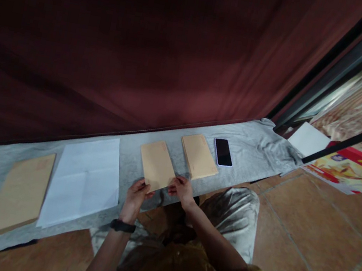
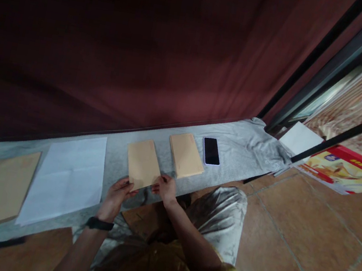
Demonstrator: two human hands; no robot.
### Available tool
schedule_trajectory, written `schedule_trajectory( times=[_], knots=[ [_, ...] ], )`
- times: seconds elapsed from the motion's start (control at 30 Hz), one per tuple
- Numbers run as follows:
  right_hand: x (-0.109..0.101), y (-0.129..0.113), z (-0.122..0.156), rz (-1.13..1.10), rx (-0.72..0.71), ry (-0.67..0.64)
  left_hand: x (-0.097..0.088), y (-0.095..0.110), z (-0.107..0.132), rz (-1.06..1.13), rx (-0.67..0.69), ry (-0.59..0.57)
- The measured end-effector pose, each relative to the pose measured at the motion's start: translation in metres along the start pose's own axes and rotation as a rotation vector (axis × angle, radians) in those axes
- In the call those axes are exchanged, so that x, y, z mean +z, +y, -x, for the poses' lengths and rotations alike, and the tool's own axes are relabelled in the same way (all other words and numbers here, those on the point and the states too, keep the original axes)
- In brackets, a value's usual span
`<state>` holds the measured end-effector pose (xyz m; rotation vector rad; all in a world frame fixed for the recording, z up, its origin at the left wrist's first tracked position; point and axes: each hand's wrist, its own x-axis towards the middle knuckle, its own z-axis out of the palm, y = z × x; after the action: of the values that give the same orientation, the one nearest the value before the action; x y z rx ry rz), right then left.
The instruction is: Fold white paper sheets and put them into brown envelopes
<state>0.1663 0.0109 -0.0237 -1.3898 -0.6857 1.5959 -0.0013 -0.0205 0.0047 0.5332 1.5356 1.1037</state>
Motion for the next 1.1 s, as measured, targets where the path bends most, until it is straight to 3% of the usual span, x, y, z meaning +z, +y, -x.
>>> schedule_trajectory(
  times=[0.2,0.4,0.5,0.6,0.7,0.77,0.87,1.03,1.1],
  knots=[
    [-0.001,-0.01,0.0,0.226,0.058,-0.01,0.001,0.001,-0.003,-0.011,0.002,0.047],
    [-0.002,-0.019,0.008,0.478,-0.033,0.013,0.004,0.001,-0.007,-0.054,0.031,0.108],
    [-0.004,-0.024,0.018,0.641,-0.155,0.064,0.005,0.001,-0.007,-0.075,0.048,0.116],
    [-0.007,-0.026,0.03,0.974,-0.44,0.088,0.008,0.001,-0.008,-0.104,0.069,0.122],
    [-0.007,-0.02,0.039,1.272,-0.783,-0.017,0.01,0.0,-0.01,-0.152,0.088,0.13],
    [-0.004,-0.012,0.041,1.314,-0.92,-0.115,0.011,0.0,-0.012,-0.199,0.097,0.134],
    [-0.001,0.003,0.04,1.34,-0.993,-0.193,0.012,0.001,-0.013,-0.292,0.111,0.144],
    [-0.001,0.014,0.036,1.365,-0.987,-0.197,0.011,0.005,-0.003,-0.5,0.191,0.228],
    [-0.003,0.014,0.035,1.371,-0.988,-0.209,0.012,0.003,0.006,-0.63,0.291,0.295]
  ],
)
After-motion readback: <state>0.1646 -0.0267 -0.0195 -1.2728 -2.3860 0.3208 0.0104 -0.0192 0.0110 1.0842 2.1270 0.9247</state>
